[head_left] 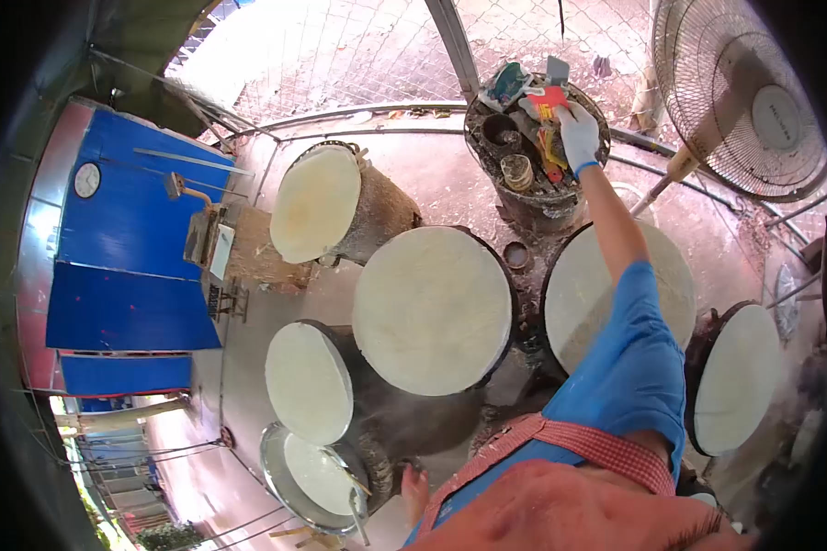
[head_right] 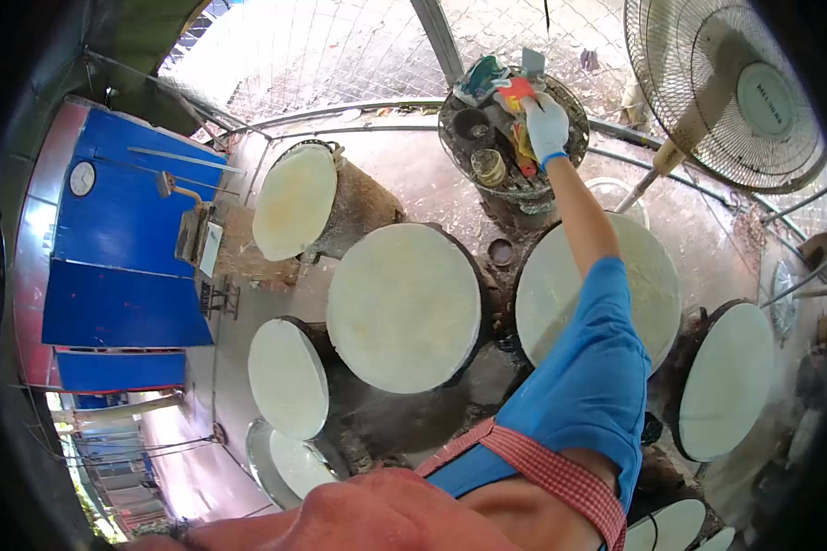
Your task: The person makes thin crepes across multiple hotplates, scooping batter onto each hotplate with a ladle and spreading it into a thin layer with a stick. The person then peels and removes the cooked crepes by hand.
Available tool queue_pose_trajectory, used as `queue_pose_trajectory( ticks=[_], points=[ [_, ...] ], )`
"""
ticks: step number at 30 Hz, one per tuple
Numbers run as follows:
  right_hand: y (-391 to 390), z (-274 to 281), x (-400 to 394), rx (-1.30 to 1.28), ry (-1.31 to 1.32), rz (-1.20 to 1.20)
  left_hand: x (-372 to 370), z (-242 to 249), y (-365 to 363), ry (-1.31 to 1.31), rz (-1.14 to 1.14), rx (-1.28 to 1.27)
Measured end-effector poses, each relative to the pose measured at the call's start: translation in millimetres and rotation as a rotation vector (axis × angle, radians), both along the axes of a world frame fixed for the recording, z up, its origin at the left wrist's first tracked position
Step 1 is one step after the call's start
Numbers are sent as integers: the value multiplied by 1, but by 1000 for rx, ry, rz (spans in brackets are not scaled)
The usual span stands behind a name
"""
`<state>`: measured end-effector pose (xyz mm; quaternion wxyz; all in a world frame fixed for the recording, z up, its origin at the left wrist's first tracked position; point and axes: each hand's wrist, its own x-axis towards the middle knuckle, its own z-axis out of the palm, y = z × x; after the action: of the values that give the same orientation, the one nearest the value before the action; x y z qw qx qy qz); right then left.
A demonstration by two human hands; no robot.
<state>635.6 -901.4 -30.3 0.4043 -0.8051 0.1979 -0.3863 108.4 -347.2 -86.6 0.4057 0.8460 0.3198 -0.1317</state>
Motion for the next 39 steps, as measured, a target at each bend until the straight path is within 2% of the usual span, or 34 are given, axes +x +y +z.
queue_pose_trajectory(
  ticks=[1, 2, 3, 4, 5, 6, 7, 8, 9, 11, 13, 14, 15, 16, 17, 19, 21, 23, 24, 25, 28, 29, 30, 31, 32, 33, 34, 35, 36, 37, 38, 39],
  points=[
    [0, 13, -13, 454, 33, 203, 11, 4, -3, -65, -32, 1],
    [15, 39, -36, 636, -82, 314, 28, 12, -11, -136, -73, -1],
    [28, 56, -59, 619, -62, 332, 46, 19, -17, -217, -106, -13],
    [42, 67, -81, 776, -25, 467, 76, 40, -40, -277, -94, -83],
    [57, 75, -101, 939, 27, 601, 99, 46, -47, -271, -185, -73],
    [73, 76, -122, 940, 80, 625, 120, 47, -61, -400, -183, -135],
    [92, 75, -144, 833, 121, 753, 141, 63, -71, -420, -347, -60],
    [111, 74, -165, 726, 157, 885, 153, 38, -69, -599, -434, -79],
    [132, 74, -190, 737, 215, 919, 168, 86, -89, -473, -430, -199],
    [170, 75, -236, 809, 372, 1090, 177, 100, -97, -573, -516, -290],
    [203, 63, -273, 806, 457, 1123, 175, 97, -97, -662, -464, -481],
    [220, 54, -291, 839, 491, 1128, 170, 85, -84, -648, -445, -484],
    [234, 48, -308, 867, 521, 1127, 164, 69, -71, -507, -475, -700],
    [249, 47, -323, 704, 528, 1116, 154, 59, -59, -363, -504, -917],
    [265, 43, -336, 699, 538, 1111, 139, 50, -47, -360, -500, -927],
    [293, 25, -362, 762, 706, 978, 113, 42, -26, -77, -490, -812],
    [309, -6, -381, 676, 704, 1032, 80, 42, -15, -102, -405, -815],
    [326, -18, -393, 443, 738, 988, 56, 55, -4, -211, -117, -1245],
    [340, 2, -405, 447, 784, 959, 47, 54, -1, -212, -53, -1236],
    [343, -11, -414, 304, 733, 981, 39, 49, 3, -216, -61, -1240],
    [352, -29, -439, 172, 776, 1042, 22, 15, 9, -168, -25, -889],
    [354, -31, -446, 163, 801, 1064, 14, 1, 10, -167, -29, -897],
    [352, -48, -449, 285, 866, 1108, 12, -7, 10, -255, -54, -716],
    [353, -61, -451, 279, 862, 1106, 8, -11, 11, -337, -75, -530],
    [354, -73, -452, 611, 817, 999, 3, -16, 14, -332, -55, -459],
    [355, -80, -450, 933, 756, 875, -2, -23, 18, -339, -55, -460],
    [351, -86, -438, 1098, 847, 702, -5, -30, 23, -344, -65, -400],
    [350, -99, -424, 1091, 841, 711, -9, -36, 28, -351, -75, -339],
    [350, -120, -409, 1358, 809, 591, -12, -32, 30, -333, -20, -447],
    [353, -123, -397, 1618, 766, 462, -15, -33, 33, -348, -15, -446],
    [357, -126, -388, 1738, 643, 506, -17, -37, 36, -334, 14, -439],
    [365, -124, -382, 1733, 644, 524, -19, -38, 39, -317, 42, -432]
  ],
)
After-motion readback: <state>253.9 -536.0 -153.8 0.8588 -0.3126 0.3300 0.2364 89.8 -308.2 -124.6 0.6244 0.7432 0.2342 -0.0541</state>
